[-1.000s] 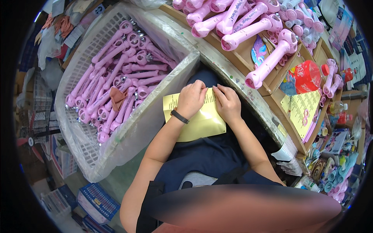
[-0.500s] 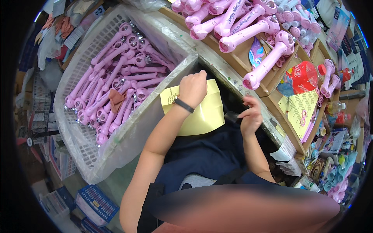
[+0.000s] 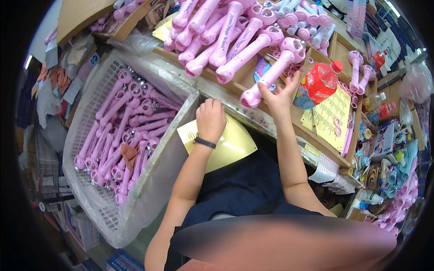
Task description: The person wipes pink plastic toys with a cloth, then picks up a yellow paper and appears to read it. The person continues to wipe and handle the toys, placing them back into a basket.
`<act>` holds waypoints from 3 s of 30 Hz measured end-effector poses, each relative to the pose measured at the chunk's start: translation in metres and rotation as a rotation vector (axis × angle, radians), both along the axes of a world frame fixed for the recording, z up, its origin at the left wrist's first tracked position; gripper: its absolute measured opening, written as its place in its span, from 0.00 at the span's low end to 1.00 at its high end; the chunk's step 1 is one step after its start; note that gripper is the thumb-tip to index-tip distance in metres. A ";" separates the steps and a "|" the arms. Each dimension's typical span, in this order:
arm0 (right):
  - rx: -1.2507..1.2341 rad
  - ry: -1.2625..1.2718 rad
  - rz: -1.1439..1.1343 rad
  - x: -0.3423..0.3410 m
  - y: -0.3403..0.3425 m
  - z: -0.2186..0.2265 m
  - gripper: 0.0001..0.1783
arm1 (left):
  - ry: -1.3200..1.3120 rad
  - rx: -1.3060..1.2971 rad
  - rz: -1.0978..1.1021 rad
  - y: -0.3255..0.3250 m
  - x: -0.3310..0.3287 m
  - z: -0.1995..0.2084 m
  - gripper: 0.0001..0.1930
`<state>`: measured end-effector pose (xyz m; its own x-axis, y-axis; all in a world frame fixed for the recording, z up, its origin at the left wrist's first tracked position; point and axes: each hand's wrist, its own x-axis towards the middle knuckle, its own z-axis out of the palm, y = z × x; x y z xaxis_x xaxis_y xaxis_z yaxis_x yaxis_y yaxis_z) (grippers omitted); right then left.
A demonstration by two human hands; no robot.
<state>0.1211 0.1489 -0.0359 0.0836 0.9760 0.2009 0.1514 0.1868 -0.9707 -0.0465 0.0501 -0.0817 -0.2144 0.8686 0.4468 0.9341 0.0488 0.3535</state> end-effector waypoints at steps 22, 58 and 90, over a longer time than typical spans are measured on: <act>0.356 0.011 1.046 0.044 -0.080 0.018 0.63 | -1.811 0.074 -0.823 -0.036 -0.009 0.062 0.37; -0.033 0.624 0.341 -0.016 -0.108 0.040 0.06 | -1.694 0.571 -0.780 -0.080 0.009 0.051 0.31; 0.508 -0.515 0.389 0.030 -0.059 0.048 0.37 | -1.245 0.462 -0.869 -0.084 -0.043 0.077 0.36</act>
